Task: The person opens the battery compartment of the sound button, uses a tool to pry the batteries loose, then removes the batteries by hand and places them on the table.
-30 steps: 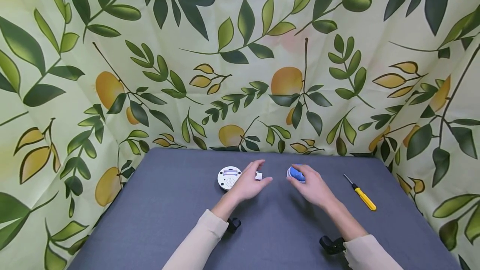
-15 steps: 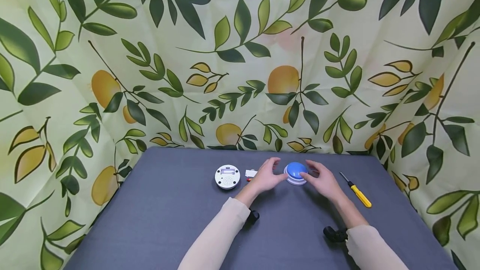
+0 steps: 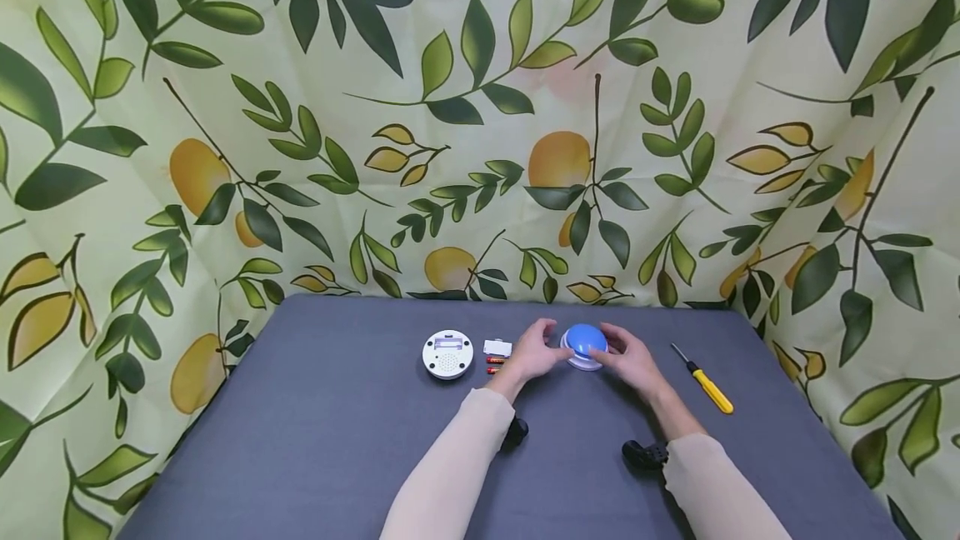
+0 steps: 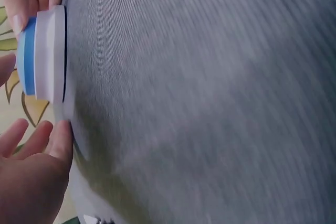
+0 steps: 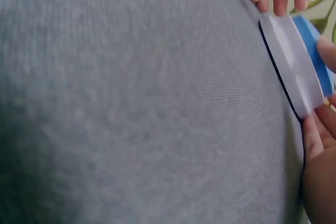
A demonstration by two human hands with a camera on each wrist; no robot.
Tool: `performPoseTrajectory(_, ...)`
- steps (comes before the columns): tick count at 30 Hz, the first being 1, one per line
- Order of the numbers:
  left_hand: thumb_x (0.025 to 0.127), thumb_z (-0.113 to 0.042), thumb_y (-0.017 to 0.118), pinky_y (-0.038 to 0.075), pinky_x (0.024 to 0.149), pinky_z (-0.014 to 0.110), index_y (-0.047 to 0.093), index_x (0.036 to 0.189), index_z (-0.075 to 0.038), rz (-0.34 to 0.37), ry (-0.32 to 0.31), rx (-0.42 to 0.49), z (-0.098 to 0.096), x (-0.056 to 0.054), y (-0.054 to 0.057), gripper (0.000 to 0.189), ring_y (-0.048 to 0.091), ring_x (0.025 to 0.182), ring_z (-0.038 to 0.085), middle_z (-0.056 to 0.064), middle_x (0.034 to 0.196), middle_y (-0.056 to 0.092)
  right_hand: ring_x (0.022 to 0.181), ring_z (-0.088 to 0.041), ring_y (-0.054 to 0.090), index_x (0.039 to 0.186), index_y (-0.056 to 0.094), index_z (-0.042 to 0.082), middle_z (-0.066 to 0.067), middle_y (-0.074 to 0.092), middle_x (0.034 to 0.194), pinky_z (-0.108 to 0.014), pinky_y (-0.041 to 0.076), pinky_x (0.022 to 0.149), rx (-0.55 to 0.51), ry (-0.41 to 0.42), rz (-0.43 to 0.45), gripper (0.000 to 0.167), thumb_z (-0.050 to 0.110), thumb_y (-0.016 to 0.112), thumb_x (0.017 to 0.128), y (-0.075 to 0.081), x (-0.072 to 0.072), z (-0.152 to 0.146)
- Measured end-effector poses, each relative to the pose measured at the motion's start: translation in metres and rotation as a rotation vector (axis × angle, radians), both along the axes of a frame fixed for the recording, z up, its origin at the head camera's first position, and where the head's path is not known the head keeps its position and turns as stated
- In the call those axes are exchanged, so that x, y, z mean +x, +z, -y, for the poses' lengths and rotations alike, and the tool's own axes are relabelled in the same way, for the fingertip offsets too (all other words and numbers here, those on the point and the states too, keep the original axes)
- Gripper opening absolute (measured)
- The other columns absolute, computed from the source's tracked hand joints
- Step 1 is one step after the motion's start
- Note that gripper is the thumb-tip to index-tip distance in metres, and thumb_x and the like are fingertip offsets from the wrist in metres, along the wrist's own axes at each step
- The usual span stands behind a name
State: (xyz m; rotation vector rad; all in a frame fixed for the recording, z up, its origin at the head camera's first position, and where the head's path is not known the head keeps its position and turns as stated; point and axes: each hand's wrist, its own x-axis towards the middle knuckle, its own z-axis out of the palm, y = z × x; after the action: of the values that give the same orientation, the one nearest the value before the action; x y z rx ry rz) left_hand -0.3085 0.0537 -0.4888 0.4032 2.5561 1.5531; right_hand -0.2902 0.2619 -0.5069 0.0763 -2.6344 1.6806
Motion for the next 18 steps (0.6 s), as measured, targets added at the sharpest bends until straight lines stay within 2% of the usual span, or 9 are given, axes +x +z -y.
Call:
performPoseTrajectory(5,0.088,-0.02,0.079,0.043,0.107,0.042,0.051,0.144,-0.002,0.025,0.003,-0.024,-0.009,-0.001,-0.004,0.065,0.054,0.13,0.03,0.014,0.143,0.056,0.143,-0.045,0.037,0.152,0.033,-0.01,-0.033,0.037,0.153,-0.05,0.033,0.114,-0.047,0.02,0.055,0.075,0.018,0.073,0.095,-0.004,0.0,-0.003)
performPoseTrajectory(11,0.088,-0.018,0.078,0.041,0.11,0.042,0.052,0.145,-0.003,0.023,-0.001,-0.05,-0.014,0.0,-0.004,0.064,0.053,0.132,0.029,0.013,0.143,0.057,0.143,-0.044,0.036,0.152,0.034,-0.009,-0.032,0.037,0.154,-0.05,0.033,0.114,-0.037,0.035,0.056,0.075,0.015,0.075,0.093,-0.004,0.002,-0.003)
performPoseTrajectory(18,0.088,-0.014,0.078,0.043,0.107,0.043,0.06,0.136,-0.001,0.004,0.003,-0.062,-0.02,0.002,-0.001,0.053,0.057,0.125,0.029,0.014,0.134,0.062,0.142,-0.045,0.039,0.15,0.037,-0.009,-0.033,0.039,0.152,-0.051,0.035,0.112,-0.049,0.014,0.046,0.073,0.012,0.076,0.092,0.0,0.008,0.001)
